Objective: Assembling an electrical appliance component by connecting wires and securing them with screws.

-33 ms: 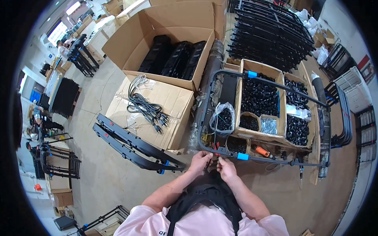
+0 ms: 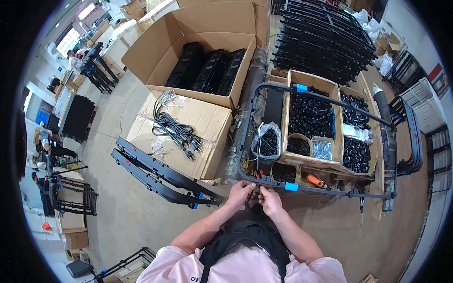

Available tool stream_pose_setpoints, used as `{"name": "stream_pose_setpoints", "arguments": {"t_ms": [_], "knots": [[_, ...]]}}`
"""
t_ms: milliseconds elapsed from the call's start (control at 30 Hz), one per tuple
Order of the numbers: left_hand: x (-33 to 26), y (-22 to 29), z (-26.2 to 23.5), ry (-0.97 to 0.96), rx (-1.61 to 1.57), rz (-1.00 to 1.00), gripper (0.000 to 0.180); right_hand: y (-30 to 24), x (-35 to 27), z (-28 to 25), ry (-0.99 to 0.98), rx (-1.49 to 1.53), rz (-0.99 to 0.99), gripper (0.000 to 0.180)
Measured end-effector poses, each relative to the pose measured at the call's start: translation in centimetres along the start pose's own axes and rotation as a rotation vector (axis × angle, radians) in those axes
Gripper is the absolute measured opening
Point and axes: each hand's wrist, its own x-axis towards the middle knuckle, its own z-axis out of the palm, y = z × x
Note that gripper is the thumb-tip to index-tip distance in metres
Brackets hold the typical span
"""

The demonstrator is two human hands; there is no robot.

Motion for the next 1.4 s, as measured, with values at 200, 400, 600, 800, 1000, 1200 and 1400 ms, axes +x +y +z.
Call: {"name": "stream_pose_setpoints", "arguments": {"t_ms": [200,400,600,800,1000,1200,1400], "knots": [[1.4,-0.8,-0.8,-0.056,-0.038,-0.05,0.03,-0.1,0.8,2.1,-0.036,-0.003,-0.009,0.008],[2.3,-1.6,-1.8,-0.154,-0.069,-0.091,0.035,0.3,1.1,2.4,-0.095,0.042,0.012,0.011],[-2.0,2.6,-0.1,-0.138,0.221,-0.033,0.031,-1.0,0.8,0.2,-0.091,-0.328,-0.111,0.026],[-0.2,-2.5,-2.1,-0.181,0.195,0.092,0.034,-6.8,-4.6,5.6,-0.054,-1.494,-0.526,0.034],[-1.2,-3.8,-2.0,0.06,0.291,0.427,0.029,-8.9,-4.4,9.5,-0.451,-1.704,-0.817,0.03],[-1.7,-4.0,-2.2,0.078,0.317,0.436,0.031,-8.6,-2.6,12.0,-0.639,-2.46,-0.829,0.014],[-3.3,-2.6,-2.9,0.079,0.314,0.408,0.029,-10.3,-2.2,12.6,-0.952,-2.422,-1.155,0.013]]}}
